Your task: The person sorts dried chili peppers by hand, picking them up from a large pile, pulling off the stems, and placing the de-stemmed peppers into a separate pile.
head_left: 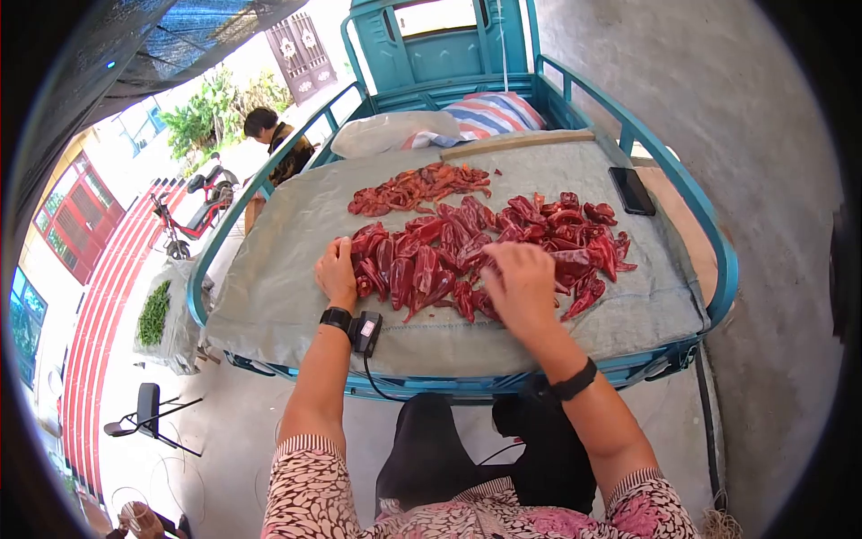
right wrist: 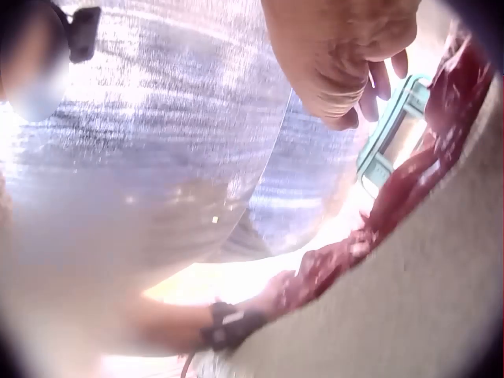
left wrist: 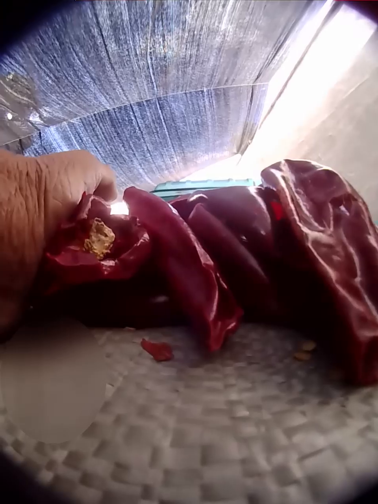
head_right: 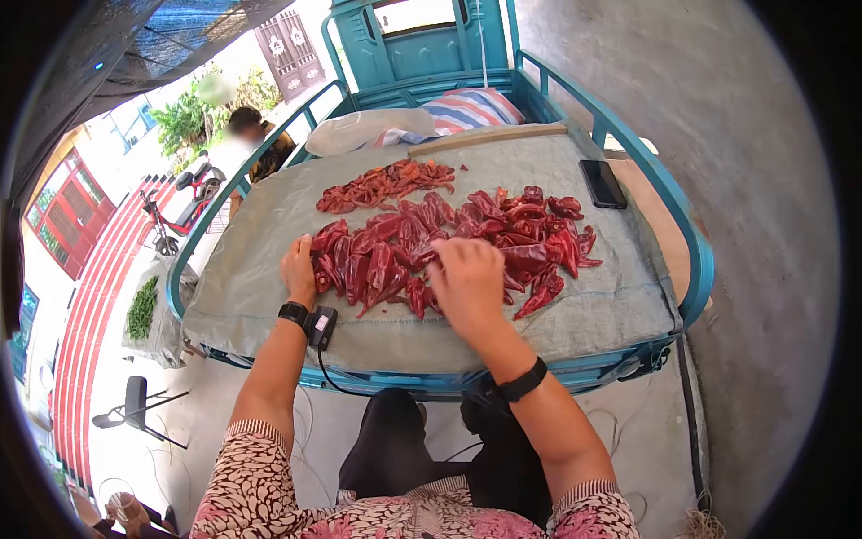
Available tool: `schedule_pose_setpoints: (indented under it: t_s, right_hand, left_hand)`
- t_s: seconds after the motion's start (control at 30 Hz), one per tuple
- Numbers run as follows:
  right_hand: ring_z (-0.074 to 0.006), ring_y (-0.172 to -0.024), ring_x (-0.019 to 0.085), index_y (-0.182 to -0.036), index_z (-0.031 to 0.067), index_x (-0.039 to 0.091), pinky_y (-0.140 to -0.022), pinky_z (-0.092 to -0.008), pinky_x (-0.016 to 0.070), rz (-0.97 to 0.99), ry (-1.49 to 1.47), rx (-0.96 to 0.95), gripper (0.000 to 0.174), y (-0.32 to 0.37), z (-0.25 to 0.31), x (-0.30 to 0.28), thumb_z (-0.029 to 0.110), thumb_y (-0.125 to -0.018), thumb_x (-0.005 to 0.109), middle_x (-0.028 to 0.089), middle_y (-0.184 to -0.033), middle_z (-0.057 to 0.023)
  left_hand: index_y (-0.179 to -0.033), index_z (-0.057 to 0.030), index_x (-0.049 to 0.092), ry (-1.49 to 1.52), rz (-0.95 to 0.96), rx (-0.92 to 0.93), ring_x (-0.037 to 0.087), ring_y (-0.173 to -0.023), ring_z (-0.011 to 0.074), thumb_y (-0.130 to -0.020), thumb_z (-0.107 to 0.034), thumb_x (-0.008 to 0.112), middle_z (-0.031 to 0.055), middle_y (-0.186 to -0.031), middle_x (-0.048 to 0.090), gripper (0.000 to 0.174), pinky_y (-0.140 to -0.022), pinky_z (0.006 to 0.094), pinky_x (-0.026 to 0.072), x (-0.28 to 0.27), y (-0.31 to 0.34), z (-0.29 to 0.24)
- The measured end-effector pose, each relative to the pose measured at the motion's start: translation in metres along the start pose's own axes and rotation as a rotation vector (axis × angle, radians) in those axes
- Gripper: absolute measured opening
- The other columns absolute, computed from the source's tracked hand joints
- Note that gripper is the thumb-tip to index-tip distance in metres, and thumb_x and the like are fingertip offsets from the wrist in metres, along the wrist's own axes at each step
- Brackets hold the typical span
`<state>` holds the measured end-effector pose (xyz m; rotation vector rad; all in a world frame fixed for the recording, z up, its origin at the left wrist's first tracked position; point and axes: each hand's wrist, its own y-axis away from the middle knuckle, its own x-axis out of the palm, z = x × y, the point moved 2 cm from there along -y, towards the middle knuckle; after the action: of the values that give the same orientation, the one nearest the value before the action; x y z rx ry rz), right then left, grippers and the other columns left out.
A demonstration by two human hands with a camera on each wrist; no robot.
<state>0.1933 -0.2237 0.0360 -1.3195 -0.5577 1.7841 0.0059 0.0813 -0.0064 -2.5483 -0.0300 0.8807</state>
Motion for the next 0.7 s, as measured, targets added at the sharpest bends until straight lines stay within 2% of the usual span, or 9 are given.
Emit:
schedule_pose_setpoints:
  t_s: [0.07, 0.17, 0.27, 0.3, 0.43, 0.7]
  right_hand:
    - [-0.0355, -0.128, 0.048, -0.132, 0.0122, 0.059, -0.111, -0.0560, 0.0317, 0.016, 0.111, -0.026, 0.049, 0.020, 0.014, 0.009, 0.031, -0.088, 0.073, 0.058, -0.132, -0.0139]
    - [-0.0387, -0.137, 0.039, -0.140, 0.0107, 0.054, -0.115, -0.0597, 0.0248, 0.087, 0.107, -0.063, 0.060, 0.031, 0.017, 0.011, 0.039, -0.089, 0.072, 0.049, -0.143, -0.0176]
    - [-0.0388, -0.138, 0.038, -0.139, 0.0089, 0.053, -0.115, -0.0603, 0.0246, 0.102, 0.128, -0.125, 0.060, 0.031, 0.022, 0.009, 0.039, -0.091, 0.070, 0.045, -0.147, -0.0180]
    - [-0.0386, -0.139, 0.038, -0.139, 0.0078, 0.053, -0.116, -0.0603, 0.0242, 0.084, 0.123, -0.082, 0.061, 0.031, 0.020, 0.010, 0.041, -0.091, 0.070, 0.045, -0.147, -0.0174]
    - [-0.0373, -0.138, 0.039, -0.137, 0.0068, 0.054, -0.115, -0.0597, 0.0252, 0.083, 0.139, -0.126, 0.061, 0.031, 0.020, 0.010, 0.041, -0.089, 0.070, 0.048, -0.143, -0.0175]
    - [-0.0346, -0.125, 0.050, -0.130, 0.0020, 0.055, -0.111, -0.0522, 0.0329, -0.063, 0.086, -0.074, 0.050, 0.031, 0.013, 0.010, 0.026, -0.090, 0.071, 0.058, -0.130, -0.0157]
  left_hand:
    - [-0.119, -0.0177, 0.073, -0.023, -0.006, 0.005, 0.058, -0.119, 0.0357, -0.098, -0.053, 0.053, 0.0137, -0.114, 0.073, 0.046, -0.105, 0.0453, 0.0401, -0.001, -0.004, -0.002]
    - [-0.119, -0.0180, 0.073, -0.046, 0.000, 0.017, 0.058, -0.119, 0.0356, -0.098, -0.053, 0.052, 0.0133, -0.115, 0.073, 0.046, -0.105, 0.0452, 0.0403, 0.007, -0.007, 0.008]
    - [-0.120, -0.0183, 0.072, -0.060, 0.025, 0.016, 0.059, -0.117, 0.0359, -0.098, -0.053, 0.052, 0.0136, -0.115, 0.073, 0.046, -0.105, 0.0447, 0.0408, 0.008, -0.010, 0.008]
    - [-0.120, -0.0183, 0.072, -0.052, 0.026, 0.011, 0.059, -0.117, 0.0362, -0.098, -0.053, 0.052, 0.0137, -0.115, 0.073, 0.046, -0.105, 0.0444, 0.0410, 0.005, -0.008, 0.005]
    - [-0.120, -0.0194, 0.073, -0.039, 0.021, 0.018, 0.058, -0.120, 0.0346, -0.098, -0.055, 0.052, 0.0118, -0.120, 0.072, 0.046, -0.107, 0.0442, 0.0399, 0.000, -0.002, -0.003]
    - [-0.119, -0.0211, 0.073, -0.009, 0.039, 0.003, 0.056, -0.125, 0.0334, -0.097, -0.055, 0.052, 0.0096, -0.123, 0.071, 0.045, -0.110, 0.0437, 0.0371, 0.002, -0.002, 0.000]
